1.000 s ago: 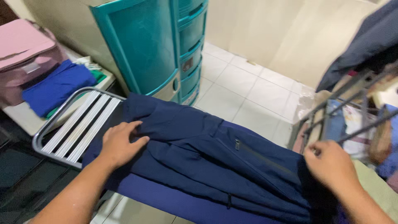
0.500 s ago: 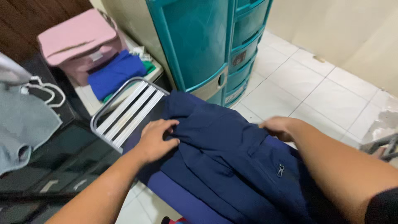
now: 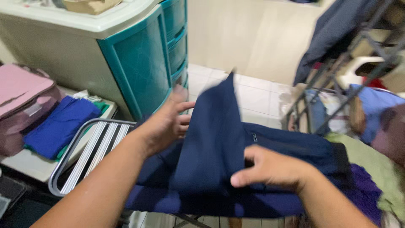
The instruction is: The person takes jackets from a basket, spreads them on a board, zips them up, and folds them into squares.
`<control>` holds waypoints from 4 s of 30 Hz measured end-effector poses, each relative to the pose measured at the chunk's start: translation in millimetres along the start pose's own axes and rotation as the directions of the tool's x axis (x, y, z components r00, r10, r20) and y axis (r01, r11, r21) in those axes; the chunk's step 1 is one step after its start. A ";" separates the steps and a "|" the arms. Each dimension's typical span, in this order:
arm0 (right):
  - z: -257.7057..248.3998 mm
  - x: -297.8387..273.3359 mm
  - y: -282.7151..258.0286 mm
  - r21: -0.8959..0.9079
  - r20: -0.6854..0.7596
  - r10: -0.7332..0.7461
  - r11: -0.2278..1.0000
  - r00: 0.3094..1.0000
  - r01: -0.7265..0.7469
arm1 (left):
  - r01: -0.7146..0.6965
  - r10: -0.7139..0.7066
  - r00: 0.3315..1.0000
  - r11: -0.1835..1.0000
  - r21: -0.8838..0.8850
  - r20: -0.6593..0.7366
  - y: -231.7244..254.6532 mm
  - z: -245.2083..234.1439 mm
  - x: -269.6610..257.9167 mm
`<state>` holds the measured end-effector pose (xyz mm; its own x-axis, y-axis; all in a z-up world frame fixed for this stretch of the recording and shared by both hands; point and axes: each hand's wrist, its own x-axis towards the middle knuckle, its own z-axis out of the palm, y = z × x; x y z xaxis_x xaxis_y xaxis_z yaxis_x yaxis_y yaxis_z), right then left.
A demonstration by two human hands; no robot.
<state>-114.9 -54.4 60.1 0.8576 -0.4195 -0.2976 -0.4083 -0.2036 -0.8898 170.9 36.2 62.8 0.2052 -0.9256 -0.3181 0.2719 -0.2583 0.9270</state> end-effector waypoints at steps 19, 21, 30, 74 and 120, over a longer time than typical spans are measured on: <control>121.1 -143.5 -3.7 0.076 -0.075 0.154 0.986 0.985 -0.148 | -0.528 0.424 0.849 0.650 0.547 0.315 -48.6 -14.5 -7.5; 134.3 -140.1 8.8 0.125 0.011 0.364 0.924 0.932 -0.362 | -0.553 0.497 0.798 0.379 0.742 0.341 -62.3 -28.5 33.4; 175.1 -161.2 163.9 -0.170 0.138 0.049 0.985 0.989 -0.025 | -0.404 0.095 0.903 -0.145 0.903 0.419 -99.4 -55.3 49.0; -202.7 -106.8 168.8 0.605 -0.639 0.491 0.796 0.592 -0.007 | -0.026 -0.058 0.993 0.759 0.651 0.107 -73.4 -83.0 74.9; -88.4 -8.4 -74.9 -0.351 -0.686 0.006 0.873 0.728 -0.338 | -0.196 0.166 0.968 0.968 -0.158 -0.185 -105.3 59.9 41.4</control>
<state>-119.2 -113.9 159.8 0.4075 -0.9131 0.0150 -0.7561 -0.3465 -0.5551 94.4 8.5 -36.1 0.4183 -0.8880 -0.1908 0.3717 -0.0243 0.9280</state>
